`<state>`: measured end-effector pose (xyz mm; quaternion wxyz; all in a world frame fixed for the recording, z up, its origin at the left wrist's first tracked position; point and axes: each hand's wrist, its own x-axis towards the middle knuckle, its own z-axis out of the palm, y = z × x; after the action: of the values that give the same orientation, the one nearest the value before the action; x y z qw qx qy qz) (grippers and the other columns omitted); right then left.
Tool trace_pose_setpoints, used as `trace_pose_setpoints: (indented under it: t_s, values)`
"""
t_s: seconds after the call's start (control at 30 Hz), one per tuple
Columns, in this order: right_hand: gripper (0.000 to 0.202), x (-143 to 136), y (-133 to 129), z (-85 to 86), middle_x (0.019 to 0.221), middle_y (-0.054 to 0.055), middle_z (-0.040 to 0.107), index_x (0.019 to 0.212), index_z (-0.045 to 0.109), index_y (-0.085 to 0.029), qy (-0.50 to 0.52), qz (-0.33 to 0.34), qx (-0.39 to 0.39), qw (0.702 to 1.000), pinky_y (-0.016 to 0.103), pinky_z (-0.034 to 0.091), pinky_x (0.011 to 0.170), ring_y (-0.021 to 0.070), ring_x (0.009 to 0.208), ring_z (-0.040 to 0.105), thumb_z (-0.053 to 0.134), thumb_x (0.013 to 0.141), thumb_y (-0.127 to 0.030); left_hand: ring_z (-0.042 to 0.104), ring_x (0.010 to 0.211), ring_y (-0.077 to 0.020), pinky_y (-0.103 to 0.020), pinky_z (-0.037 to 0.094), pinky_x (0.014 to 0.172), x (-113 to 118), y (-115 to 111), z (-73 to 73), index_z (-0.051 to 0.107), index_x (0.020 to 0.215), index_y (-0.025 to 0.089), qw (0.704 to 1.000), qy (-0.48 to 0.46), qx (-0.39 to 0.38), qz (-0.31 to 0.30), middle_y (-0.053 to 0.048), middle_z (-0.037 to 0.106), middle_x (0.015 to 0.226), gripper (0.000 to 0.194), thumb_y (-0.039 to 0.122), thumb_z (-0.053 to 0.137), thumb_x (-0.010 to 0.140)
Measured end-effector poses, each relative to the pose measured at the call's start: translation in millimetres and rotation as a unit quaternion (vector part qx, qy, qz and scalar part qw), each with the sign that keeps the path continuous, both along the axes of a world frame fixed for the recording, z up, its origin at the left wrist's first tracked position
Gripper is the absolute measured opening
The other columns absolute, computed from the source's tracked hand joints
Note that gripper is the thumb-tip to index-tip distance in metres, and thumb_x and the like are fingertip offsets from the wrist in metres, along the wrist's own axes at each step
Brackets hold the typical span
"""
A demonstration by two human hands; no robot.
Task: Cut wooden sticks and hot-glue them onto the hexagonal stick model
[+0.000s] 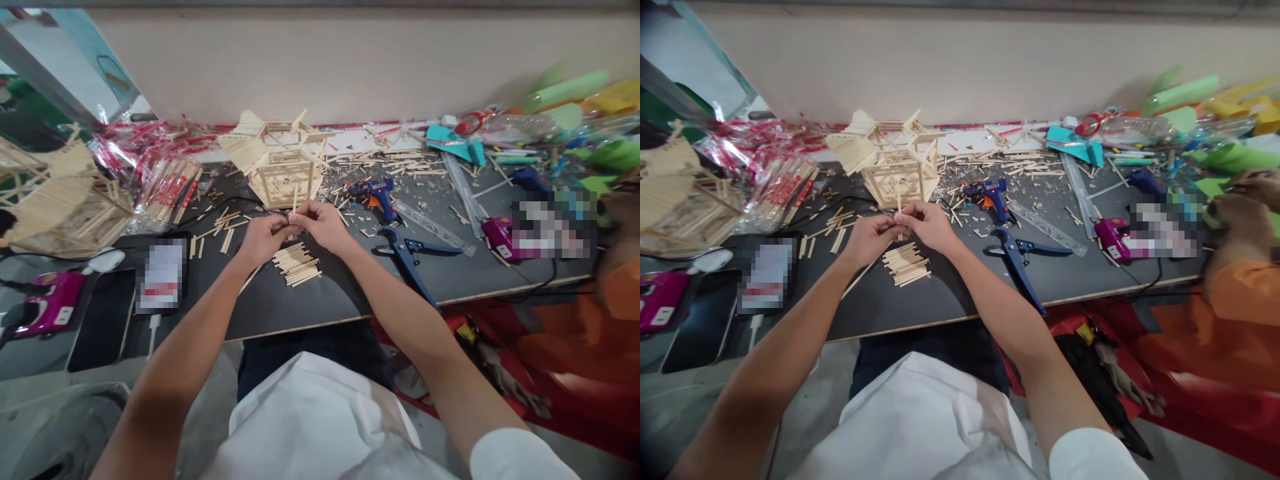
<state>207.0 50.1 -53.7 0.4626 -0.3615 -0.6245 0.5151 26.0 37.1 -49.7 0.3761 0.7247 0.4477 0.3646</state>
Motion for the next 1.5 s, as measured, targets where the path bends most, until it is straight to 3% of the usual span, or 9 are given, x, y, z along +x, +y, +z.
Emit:
trace_pose_setpoints:
  t_s: [0.3, 0.43, 0.53, 0.77, 0.9, 1.03, 1.17, 1.3, 1.5]
  values:
    - [0.023, 14, -10, 20.6, 0.089, 0.006, 0.074, 0.095, 0.072, -0.017, -0.184, -0.069, 0.074, 0.978, 0.032, 0.051, 0.070, 0.0169, 0.071, 0.063, 0.073, 0.091, -0.040, 0.073, 0.069, -0.0194, -0.027, 0.057, 0.064, -4, 0, 8.0, 0.076, 0.081, 0.016, 0.999, -0.016, -0.039, -0.017, -0.007, 0.079, 0.076, 0.043, 0.059, 0.072, 0.086]
    - [0.026, 50, -53, 51.0, 0.111, 0.012, 0.072, 0.109, 0.073, -0.017, -0.372, -0.076, 0.152, 0.912, 0.040, 0.054, 0.085, 0.0236, 0.085, 0.068, 0.073, 0.092, -0.037, 0.072, 0.067, -0.0182, -0.026, 0.056, 0.062, -6, 0, 10.7, 0.077, 0.080, 0.016, 0.999, -0.021, -0.049, -0.010, -0.009, 0.080, 0.079, 0.042, 0.056, 0.072, 0.088]
    - [0.030, 95, -91, 61.9, 0.116, 0.012, 0.072, 0.115, 0.073, -0.022, -0.471, -0.079, 0.128, 0.869, 0.042, 0.056, 0.091, 0.0282, 0.096, 0.071, 0.064, 0.098, -0.044, 0.072, 0.066, -0.0173, -0.026, 0.056, 0.060, -7, 1, 9.5, 0.077, 0.079, 0.016, 0.997, -0.025, -0.068, -0.015, -0.010, 0.080, 0.079, 0.032, 0.046, 0.072, 0.089]
    - [0.097, 210, -132, 32.8, 0.159, 0.031, 0.047, 0.158, 0.044, -0.010, -0.678, -0.082, 0.020, 0.730, 0.064, 0.043, 0.116, 0.0509, 0.150, 0.040, 0.069, 0.083, -0.065, 0.068, 0.061, -0.0144, -0.026, 0.055, 0.058, -3, -3, 18.3, 0.077, 0.076, 0.016, 0.992, -0.034, -0.115, -0.048, -0.012, 0.082, 0.083, 0.029, 0.043, 0.078, 0.086]
    - [0.113, 229, -138, 20.1, 0.168, 0.030, 0.033, 0.168, 0.025, -0.008, -0.678, -0.048, 0.005, 0.733, 0.061, 0.037, 0.122, 0.0453, 0.157, 0.033, 0.070, 0.081, -0.065, 0.069, 0.063, -0.0147, -0.026, 0.056, 0.059, -1, -9, 26.6, 0.078, 0.075, 0.015, 0.981, -0.083, -0.144, -0.098, -0.013, 0.081, 0.081, 0.033, 0.047, 0.083, 0.081]
    - [0.121, 231, -138, 21.5, 0.163, 0.035, 0.039, 0.166, 0.027, -0.005, -0.683, -0.087, -0.020, 0.725, 0.065, 0.042, 0.117, 0.0528, 0.150, 0.039, 0.077, 0.074, -0.066, 0.068, 0.061, -0.0146, -0.027, 0.055, 0.058, 0, -10, 27.2, 0.078, 0.077, 0.015, 0.972, -0.116, -0.166, -0.120, -0.012, 0.080, 0.078, 0.034, 0.049, 0.083, 0.080]
    - [0.084, 234, -137, 29.8, 0.141, 0.034, 0.059, 0.153, 0.052, -0.009, -0.684, -0.075, -0.032, 0.725, 0.054, 0.051, 0.109, 0.0489, 0.130, 0.061, 0.076, 0.081, -0.047, 0.070, 0.063, -0.0152, -0.027, 0.056, 0.058, -1, -10, 24.9, 0.078, 0.079, 0.015, 0.966, -0.111, -0.196, -0.131, -0.012, 0.080, 0.079, 0.032, 0.046, 0.084, 0.081]
    - [0.047, 233, -140, 35.6, 0.118, 0.035, 0.067, 0.128, 0.069, -0.012, -0.719, -0.082, -0.032, 0.689, 0.053, 0.055, 0.095, 0.0463, 0.105, 0.072, 0.064, 0.083, -0.023, 0.073, 0.065, -0.0156, -0.026, 0.056, 0.057, -1, -9, 22.4, 0.076, 0.079, 0.016, 0.962, -0.096, -0.221, -0.129, -0.012, 0.081, 0.081, 0.031, 0.045, 0.085, 0.082]
    - [0.043, 207, -146, 51.0, 0.103, 0.020, 0.076, 0.104, 0.073, -0.021, -0.680, -0.069, -0.052, 0.728, 0.052, 0.057, 0.083, 0.0415, 0.096, 0.074, 0.053, 0.090, -0.057, 0.074, 0.067, -0.0167, -0.026, 0.057, 0.057, -3, -8, 19.9, 0.077, 0.078, 0.016, 0.959, -0.107, -0.230, -0.125, -0.012, 0.081, 0.083, 0.033, 0.048, 0.087, 0.081]
